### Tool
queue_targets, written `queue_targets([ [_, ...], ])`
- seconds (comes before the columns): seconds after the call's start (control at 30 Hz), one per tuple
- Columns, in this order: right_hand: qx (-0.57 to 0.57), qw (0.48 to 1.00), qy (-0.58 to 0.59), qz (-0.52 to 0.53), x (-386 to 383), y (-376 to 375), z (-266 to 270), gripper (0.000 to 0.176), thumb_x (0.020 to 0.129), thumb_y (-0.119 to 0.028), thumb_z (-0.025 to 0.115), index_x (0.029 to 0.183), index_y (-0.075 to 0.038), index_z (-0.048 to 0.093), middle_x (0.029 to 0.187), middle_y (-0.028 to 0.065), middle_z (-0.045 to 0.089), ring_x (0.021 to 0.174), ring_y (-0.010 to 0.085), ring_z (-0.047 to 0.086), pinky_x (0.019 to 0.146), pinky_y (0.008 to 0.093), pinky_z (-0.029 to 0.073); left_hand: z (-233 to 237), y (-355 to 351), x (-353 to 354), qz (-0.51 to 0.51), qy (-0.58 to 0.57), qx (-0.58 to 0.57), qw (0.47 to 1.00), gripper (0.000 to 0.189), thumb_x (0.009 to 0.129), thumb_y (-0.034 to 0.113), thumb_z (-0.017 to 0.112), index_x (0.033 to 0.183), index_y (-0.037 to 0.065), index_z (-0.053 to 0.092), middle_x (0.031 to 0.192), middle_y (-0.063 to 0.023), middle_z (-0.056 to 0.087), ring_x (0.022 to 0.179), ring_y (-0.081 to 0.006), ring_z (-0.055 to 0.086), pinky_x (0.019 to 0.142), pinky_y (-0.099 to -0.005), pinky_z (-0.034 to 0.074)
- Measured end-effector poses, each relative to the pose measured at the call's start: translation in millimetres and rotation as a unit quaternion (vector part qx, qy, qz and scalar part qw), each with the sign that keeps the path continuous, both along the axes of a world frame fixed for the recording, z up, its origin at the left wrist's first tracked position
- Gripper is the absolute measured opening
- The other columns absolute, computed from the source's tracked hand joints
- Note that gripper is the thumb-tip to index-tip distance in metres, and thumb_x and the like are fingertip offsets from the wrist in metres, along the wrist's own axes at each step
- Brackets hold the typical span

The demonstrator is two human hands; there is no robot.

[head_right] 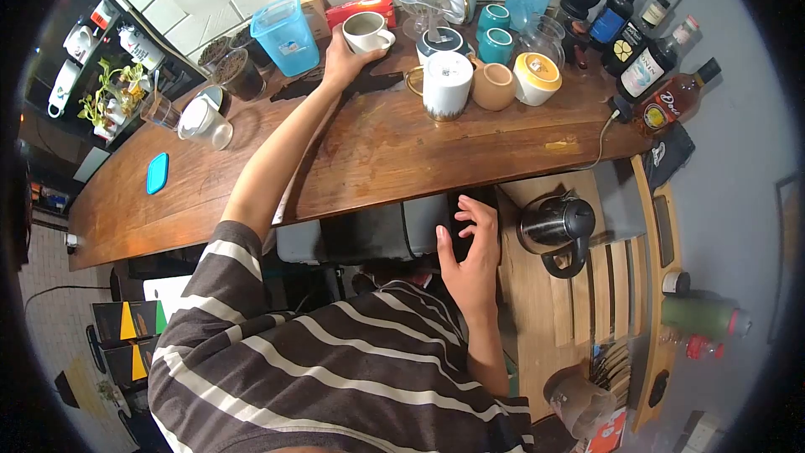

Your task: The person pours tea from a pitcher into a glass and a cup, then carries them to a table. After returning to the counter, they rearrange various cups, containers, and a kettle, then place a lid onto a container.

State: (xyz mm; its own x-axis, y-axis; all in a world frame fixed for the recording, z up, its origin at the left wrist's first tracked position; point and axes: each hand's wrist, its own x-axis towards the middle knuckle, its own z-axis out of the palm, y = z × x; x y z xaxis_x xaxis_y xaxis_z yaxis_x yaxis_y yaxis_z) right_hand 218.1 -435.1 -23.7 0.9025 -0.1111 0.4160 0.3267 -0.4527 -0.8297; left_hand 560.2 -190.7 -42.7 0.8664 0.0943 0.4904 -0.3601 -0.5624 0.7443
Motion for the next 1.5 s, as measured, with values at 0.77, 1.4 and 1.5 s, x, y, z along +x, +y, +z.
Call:
queue_targets([
  [0.77, -0.175, 0.94, -0.216, 0.196, 216.6, 82.8, 108.4, 0.087, 0.07, -0.027, 0.088, 0.143, -0.02, 0.041, 0.133, 0.0233, 0.048, 0.125, 0.044, 0.052, 0.104, 0.0473, 0.046, 91.0, -0.7, -128.4, -0.371, 0.265, -0.573, 0.681, 0.073, 0.1, 0.061, 0.045, 0.148, 0.006, 0.039, 0.144, -0.0133, 0.052, 0.128, -0.0257, 0.055, 0.107, -0.0443, 0.047],
  [1.4, -0.458, 0.854, 0.009, 0.246, 403.2, 113.3, 77.5, 0.096, 0.059, -0.047, 0.079, 0.141, -0.009, 0.047, 0.121, 0.0331, 0.06, 0.114, 0.0459, 0.06, 0.097, 0.0468, 0.051, 60.4, 126.7, -309.5, -0.278, 0.217, -0.221, 0.909, 0.07, 0.104, 0.057, 0.037, 0.138, -0.003, 0.05, 0.122, -0.0129, 0.063, 0.104, -0.0205, 0.063, 0.093, -0.0332, 0.048],
  [1.5, -0.476, 0.848, 0.011, 0.233, 408.3, 115.2, 67.8, 0.1, 0.059, -0.046, 0.078, 0.145, -0.01, 0.043, 0.133, 0.0362, 0.05, 0.123, 0.0481, 0.054, 0.101, 0.0475, 0.048, 44.2, 138.8, -333.2, -0.288, 0.212, -0.276, 0.892, 0.07, 0.104, 0.058, 0.039, 0.136, -0.003, 0.052, 0.12, -0.011, 0.065, 0.101, -0.017, 0.062, 0.089, -0.0298, 0.047],
])
